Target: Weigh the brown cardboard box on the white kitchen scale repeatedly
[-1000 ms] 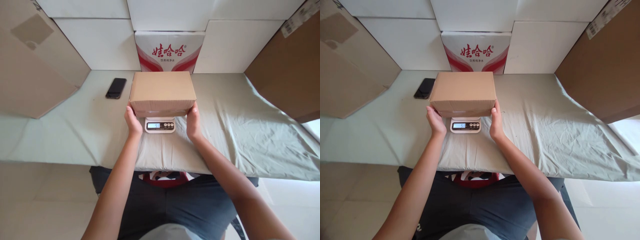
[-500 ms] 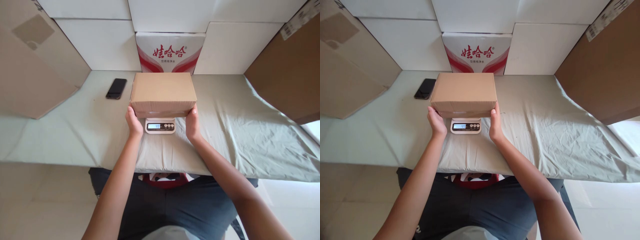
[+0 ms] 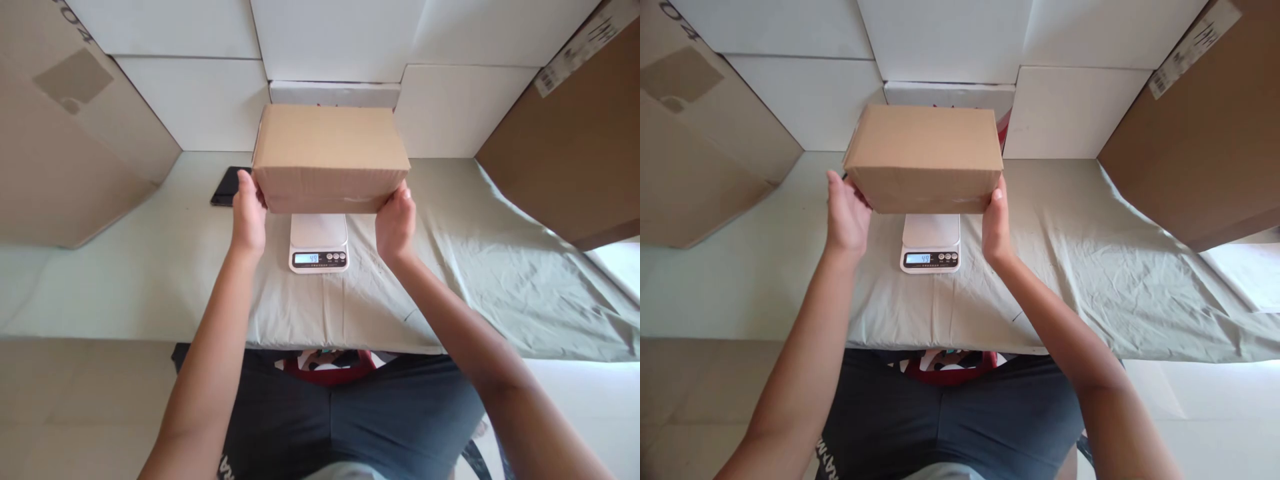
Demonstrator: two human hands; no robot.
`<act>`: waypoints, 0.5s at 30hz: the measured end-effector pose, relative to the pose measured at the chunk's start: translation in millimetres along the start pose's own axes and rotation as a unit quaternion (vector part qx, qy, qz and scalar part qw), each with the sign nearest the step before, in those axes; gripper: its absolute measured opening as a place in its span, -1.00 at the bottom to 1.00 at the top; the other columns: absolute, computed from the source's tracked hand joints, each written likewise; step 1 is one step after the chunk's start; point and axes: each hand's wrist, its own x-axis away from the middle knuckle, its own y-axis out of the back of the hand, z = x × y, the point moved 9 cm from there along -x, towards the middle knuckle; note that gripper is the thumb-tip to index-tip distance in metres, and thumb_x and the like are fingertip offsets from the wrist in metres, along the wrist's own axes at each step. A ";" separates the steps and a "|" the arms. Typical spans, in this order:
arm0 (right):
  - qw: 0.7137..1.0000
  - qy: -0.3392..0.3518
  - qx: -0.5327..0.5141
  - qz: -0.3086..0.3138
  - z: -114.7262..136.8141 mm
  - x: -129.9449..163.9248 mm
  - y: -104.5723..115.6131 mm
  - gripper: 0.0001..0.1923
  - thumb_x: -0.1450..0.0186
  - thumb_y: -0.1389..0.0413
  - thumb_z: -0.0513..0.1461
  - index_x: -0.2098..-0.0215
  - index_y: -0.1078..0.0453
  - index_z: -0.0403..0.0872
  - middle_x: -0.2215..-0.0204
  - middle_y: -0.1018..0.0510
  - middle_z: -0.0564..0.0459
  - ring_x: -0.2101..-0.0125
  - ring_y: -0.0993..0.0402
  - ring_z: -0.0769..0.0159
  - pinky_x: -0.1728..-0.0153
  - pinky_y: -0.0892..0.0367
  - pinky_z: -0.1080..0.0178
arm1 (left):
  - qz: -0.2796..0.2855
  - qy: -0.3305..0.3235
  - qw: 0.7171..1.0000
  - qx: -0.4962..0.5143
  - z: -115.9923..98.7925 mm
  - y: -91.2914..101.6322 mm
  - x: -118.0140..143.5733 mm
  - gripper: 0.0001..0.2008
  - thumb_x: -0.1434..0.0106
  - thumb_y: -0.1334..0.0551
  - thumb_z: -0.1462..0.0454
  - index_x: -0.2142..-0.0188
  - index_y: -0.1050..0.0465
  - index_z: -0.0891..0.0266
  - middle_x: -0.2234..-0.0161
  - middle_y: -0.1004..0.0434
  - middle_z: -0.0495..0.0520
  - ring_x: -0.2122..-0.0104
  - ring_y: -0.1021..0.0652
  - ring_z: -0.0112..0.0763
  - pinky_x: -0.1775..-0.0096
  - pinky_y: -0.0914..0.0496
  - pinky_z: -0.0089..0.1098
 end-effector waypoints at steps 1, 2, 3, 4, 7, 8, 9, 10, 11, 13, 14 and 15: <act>1.000 0.008 0.000 0.000 -7.4 -11.2 -2.2 -0.31 -0.33 0.10 0.32 -0.26 -0.38 0.26 -0.25 -0.52 0.15 -0.49 -0.15 0.06 -0.56 -0.04 0.00 | 0.002 -0.003 1.000 0.010 5.4 0.2 -11.5 -0.20 -0.19 -0.12 -0.43 0.06 -0.64 0.17 -0.10 -0.65 0.23 -0.40 -0.39 0.09 -0.43 -0.21 0.07; 1.000 0.014 0.001 -0.005 -17.8 -22.5 -4.0 -0.30 -0.33 0.11 0.32 -0.27 -0.38 0.27 -0.26 -0.51 0.16 -0.50 -0.12 0.06 -0.56 -0.02 0.00 | -0.004 -0.009 1.000 0.019 13.8 2.0 -22.9 -0.20 -0.19 -0.11 -0.43 0.07 -0.63 0.18 -0.10 -0.65 0.23 -0.40 -0.38 0.09 -0.43 -0.20 0.09; 1.000 0.017 -0.001 -0.010 -30.3 -33.4 -5.9 -0.29 -0.32 0.11 0.34 -0.27 -0.37 0.28 -0.27 -0.50 0.18 -0.51 -0.10 0.08 -0.57 -0.02 0.00 | -0.009 -0.016 0.999 0.026 24.8 3.7 -33.9 -0.20 -0.20 -0.10 -0.43 0.07 -0.62 0.18 -0.10 -0.64 0.23 -0.41 -0.37 0.07 -0.43 -0.19 0.08; 1.000 0.020 -0.009 -0.013 -44.1 -43.4 -8.7 -0.27 -0.31 0.12 0.36 -0.28 -0.36 0.30 -0.29 -0.49 0.21 -0.53 -0.07 0.09 -0.57 0.00 -0.01 | -0.014 -0.018 0.999 0.034 38.5 5.6 -44.1 -0.19 -0.20 -0.09 -0.43 0.07 -0.62 0.18 -0.11 -0.63 0.23 -0.42 -0.36 0.05 -0.44 -0.19 0.05; 0.998 0.017 -0.050 -0.031 -87.8 -64.7 -14.4 -0.24 -0.30 0.09 0.37 -0.30 -0.35 0.29 -0.34 -0.43 0.25 -0.55 0.00 0.11 -0.59 0.06 -0.07 | -0.038 -0.011 0.998 0.039 82.7 14.5 -66.7 -0.15 -0.14 -0.05 -0.49 0.06 -0.58 0.13 -0.18 -0.60 0.20 -0.40 -0.39 -0.05 -0.43 -0.22 -0.08; 0.997 0.010 -0.064 -0.038 -101.8 -68.7 -15.4 -0.23 -0.29 0.08 0.37 -0.30 -0.36 0.27 -0.35 -0.43 0.25 -0.54 -0.02 0.11 -0.59 0.06 -0.07 | -0.046 -0.008 0.998 0.043 95.4 18.0 -71.2 -0.13 -0.09 -0.06 -0.51 0.08 -0.58 0.12 -0.19 -0.59 0.20 -0.40 -0.40 -0.05 -0.42 -0.24 -0.10; 0.996 0.001 -0.076 -0.040 -114.7 -71.6 -16.6 -0.22 -0.29 0.07 0.38 -0.30 -0.37 0.24 -0.35 -0.43 0.23 -0.54 -0.05 0.11 -0.58 0.03 -0.07 | -0.049 -0.002 0.998 0.046 106.5 20.5 -74.4 -0.12 -0.06 -0.08 -0.52 0.09 -0.57 0.12 -0.20 -0.59 0.20 -0.39 -0.40 -0.05 -0.41 -0.26 -0.11; 0.996 -0.010 -0.085 -0.040 -126.6 -73.4 -17.2 -0.21 -0.28 0.05 0.38 -0.29 -0.37 0.22 -0.35 -0.44 0.22 -0.53 -0.08 0.12 -0.58 0.01 -0.07 | -0.052 0.001 0.997 0.049 115.4 23.0 -76.5 -0.11 -0.04 -0.09 -0.53 0.10 -0.57 0.12 -0.20 -0.59 0.21 -0.39 -0.40 -0.04 -0.40 -0.27 -0.11; 0.995 -0.021 -0.092 -0.043 -137.0 -74.6 -16.7 -0.19 -0.26 0.03 0.39 -0.29 -0.38 0.20 -0.35 -0.45 0.20 -0.52 -0.11 0.12 -0.58 -0.01 -0.06 | -0.052 0.005 0.997 0.052 122.5 24.8 -77.7 -0.11 -0.03 -0.09 -0.53 0.10 -0.57 0.12 -0.20 -0.59 0.22 -0.39 -0.40 -0.04 -0.40 -0.29 -0.11; 0.993 -0.044 -0.099 -0.051 -155.3 -75.8 -12.8 -0.16 -0.22 0.01 0.41 -0.26 -0.40 0.19 -0.34 -0.48 0.20 -0.51 -0.14 0.14 -0.59 0.00 -0.03 | -0.051 0.008 0.997 0.054 132.4 27.0 -78.4 -0.11 -0.05 -0.09 -0.52 0.09 -0.57 0.12 -0.18 -0.60 0.24 -0.38 -0.41 -0.04 -0.38 -0.32 -0.11; 0.992 -0.056 -0.099 -0.057 -163.3 -76.1 -9.8 -0.17 -0.20 0.01 0.43 -0.25 -0.40 0.22 -0.32 -0.50 0.24 -0.51 -0.13 0.18 -0.59 0.02 -0.01 | -0.051 0.009 0.997 0.055 136.2 27.5 -78.4 -0.12 -0.06 -0.08 -0.52 0.08 -0.57 0.13 -0.18 -0.61 0.24 -0.37 -0.43 -0.04 -0.37 -0.33 -0.11; 0.991 -0.068 -0.097 -0.062 -170.7 -76.3 -6.7 -0.18 -0.19 0.01 0.44 -0.23 -0.40 0.28 -0.30 -0.52 0.29 -0.51 -0.13 0.23 -0.60 0.04 0.00 | -0.051 0.011 0.997 0.055 139.7 27.8 -78.3 -0.12 -0.07 -0.09 -0.51 0.08 -0.58 0.13 -0.17 -0.61 0.24 -0.37 -0.44 -0.05 -0.36 -0.34 -0.11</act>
